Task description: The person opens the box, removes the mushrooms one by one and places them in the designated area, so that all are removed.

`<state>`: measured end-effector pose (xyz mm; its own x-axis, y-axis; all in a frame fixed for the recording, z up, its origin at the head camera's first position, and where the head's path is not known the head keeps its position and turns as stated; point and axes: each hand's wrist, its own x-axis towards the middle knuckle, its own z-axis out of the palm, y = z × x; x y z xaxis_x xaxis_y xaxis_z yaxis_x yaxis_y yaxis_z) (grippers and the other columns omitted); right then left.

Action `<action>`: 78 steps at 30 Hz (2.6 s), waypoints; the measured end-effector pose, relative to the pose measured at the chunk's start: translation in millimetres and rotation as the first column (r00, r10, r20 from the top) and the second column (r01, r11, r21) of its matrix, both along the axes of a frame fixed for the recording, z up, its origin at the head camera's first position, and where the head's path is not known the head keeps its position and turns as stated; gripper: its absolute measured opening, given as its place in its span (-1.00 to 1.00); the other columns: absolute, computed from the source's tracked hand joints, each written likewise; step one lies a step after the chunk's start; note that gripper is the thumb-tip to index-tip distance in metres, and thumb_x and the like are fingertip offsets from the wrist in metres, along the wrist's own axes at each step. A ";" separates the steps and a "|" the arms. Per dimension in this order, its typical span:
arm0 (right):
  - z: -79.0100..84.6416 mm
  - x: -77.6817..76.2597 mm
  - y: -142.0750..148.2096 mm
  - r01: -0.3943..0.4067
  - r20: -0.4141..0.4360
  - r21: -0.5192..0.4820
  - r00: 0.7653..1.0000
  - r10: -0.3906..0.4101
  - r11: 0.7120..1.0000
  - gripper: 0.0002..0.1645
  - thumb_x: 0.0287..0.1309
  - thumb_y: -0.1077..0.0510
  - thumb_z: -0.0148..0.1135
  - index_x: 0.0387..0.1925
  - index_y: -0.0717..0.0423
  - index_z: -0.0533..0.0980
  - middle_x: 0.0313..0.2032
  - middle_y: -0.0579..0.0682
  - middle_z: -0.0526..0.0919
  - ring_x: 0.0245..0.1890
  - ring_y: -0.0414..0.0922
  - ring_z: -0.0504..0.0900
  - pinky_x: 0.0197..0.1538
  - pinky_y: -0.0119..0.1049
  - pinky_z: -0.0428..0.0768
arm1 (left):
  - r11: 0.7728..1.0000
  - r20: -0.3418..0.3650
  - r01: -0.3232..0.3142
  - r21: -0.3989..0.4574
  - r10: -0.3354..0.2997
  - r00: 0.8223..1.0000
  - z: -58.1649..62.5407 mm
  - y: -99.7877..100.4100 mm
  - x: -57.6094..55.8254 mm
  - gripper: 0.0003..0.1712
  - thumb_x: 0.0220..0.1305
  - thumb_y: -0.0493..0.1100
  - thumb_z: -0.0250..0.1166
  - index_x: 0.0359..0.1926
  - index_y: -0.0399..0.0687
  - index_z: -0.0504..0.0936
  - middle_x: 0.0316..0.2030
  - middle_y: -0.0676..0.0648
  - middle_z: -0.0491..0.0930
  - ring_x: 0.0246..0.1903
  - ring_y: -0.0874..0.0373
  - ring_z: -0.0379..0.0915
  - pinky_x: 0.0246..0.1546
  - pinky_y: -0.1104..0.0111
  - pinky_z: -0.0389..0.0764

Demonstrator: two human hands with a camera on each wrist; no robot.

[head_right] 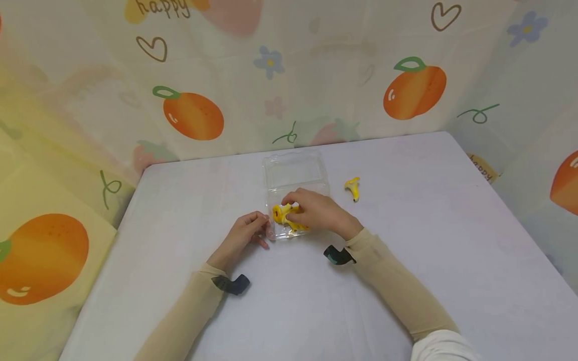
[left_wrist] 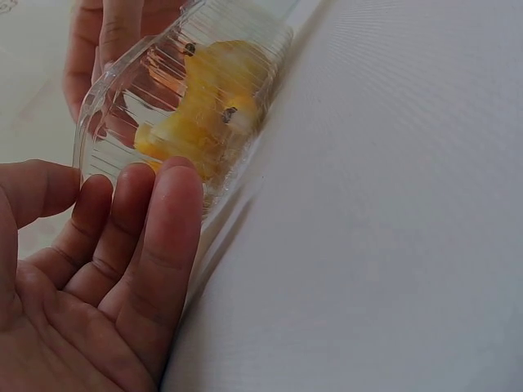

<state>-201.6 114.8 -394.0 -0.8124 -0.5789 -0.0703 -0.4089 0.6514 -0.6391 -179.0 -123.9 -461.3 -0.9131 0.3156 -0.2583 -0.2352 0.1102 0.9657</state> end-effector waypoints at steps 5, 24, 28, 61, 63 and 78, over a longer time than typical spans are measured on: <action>-1.3 1.0 -1.0 -0.005 -0.017 0.008 1.000 0.005 1.000 -0.55 0.32 0.05 0.27 0.21 0.05 0.54 0.13 0.04 0.62 0.05 -0.02 0.63 0.13 -0.06 0.66 | 1.000 -0.001 -0.005 -0.013 0.005 1.000 1.1 -0.7 0.5 -0.69 0.53 -0.05 0.11 -0.16 -0.27 0.54 -0.42 0.01 0.55 -0.39 0.16 0.53 -0.48 0.39 0.70; -11.2 2.9 -4.3 -0.013 -0.036 0.050 0.999 0.015 0.999 -0.54 0.26 0.01 0.33 0.16 0.03 0.57 0.02 -0.03 0.64 -0.14 -0.12 0.60 -0.07 -0.24 0.63 | 1.000 -0.018 0.023 -0.018 -0.023 1.000 1.3 -1.1 1.2 -0.64 0.53 -0.01 0.11 -0.15 -0.28 0.53 -0.40 0.02 0.55 -0.35 0.14 0.54 -0.44 0.38 0.72; -13.3 2.1 -5.0 -0.022 -0.060 0.063 0.998 0.026 0.998 -0.55 0.25 0.03 0.35 0.14 0.04 0.58 0.01 -0.02 0.65 -0.17 -0.11 0.60 -0.11 -0.28 0.61 | 1.000 -0.021 0.023 -0.008 -0.023 1.000 -0.2 -0.9 0.6 -0.64 0.53 -0.01 0.11 -0.15 -0.29 0.53 -0.41 0.02 0.55 -0.35 0.13 0.54 -0.44 0.38 0.72; -24.8 1.9 -10.9 -0.042 -0.123 0.035 0.991 0.046 0.998 -0.65 0.23 0.19 0.32 0.05 0.13 0.60 -0.07 0.02 0.67 -0.17 -0.12 0.55 -0.09 -0.29 0.58 | 1.000 0.003 0.010 0.011 -0.010 1.000 -1.2 -1.0 -0.3 -0.69 0.52 -0.04 0.14 -0.19 -0.25 0.53 -0.42 0.03 0.56 -0.36 0.16 0.55 -0.47 0.37 0.71; -24.3 1.8 -11.0 -0.044 -0.122 0.037 0.991 0.048 0.998 -0.65 0.24 0.19 0.32 0.06 0.13 0.60 -0.07 0.01 0.67 -0.17 -0.13 0.55 -0.09 -0.30 0.58 | 1.000 0.003 0.008 0.012 -0.008 1.000 -1.4 -0.9 -0.3 -0.69 0.52 -0.05 0.13 -0.18 -0.27 0.52 -0.42 0.02 0.56 -0.37 0.16 0.55 -0.47 0.37 0.71; -16.2 3.9 -10.3 -0.039 -0.135 0.002 0.990 0.039 0.999 -0.65 0.22 0.24 0.32 0.05 0.17 0.60 -0.07 0.03 0.68 -0.19 -0.11 0.57 -0.12 -0.31 0.60 | 1.000 -0.006 0.018 0.002 -0.018 1.000 -1.5 -1.3 0.1 -0.66 0.54 -0.03 0.11 -0.16 -0.28 0.53 -0.41 0.01 0.56 -0.35 0.15 0.56 -0.46 0.37 0.72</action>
<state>-197.7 104.5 -410.2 -0.7912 -0.6103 0.0387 -0.5164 0.6328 -0.5770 -178.8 -125.2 -462.8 -0.9088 0.3323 -0.2523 -0.2276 0.1121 0.9673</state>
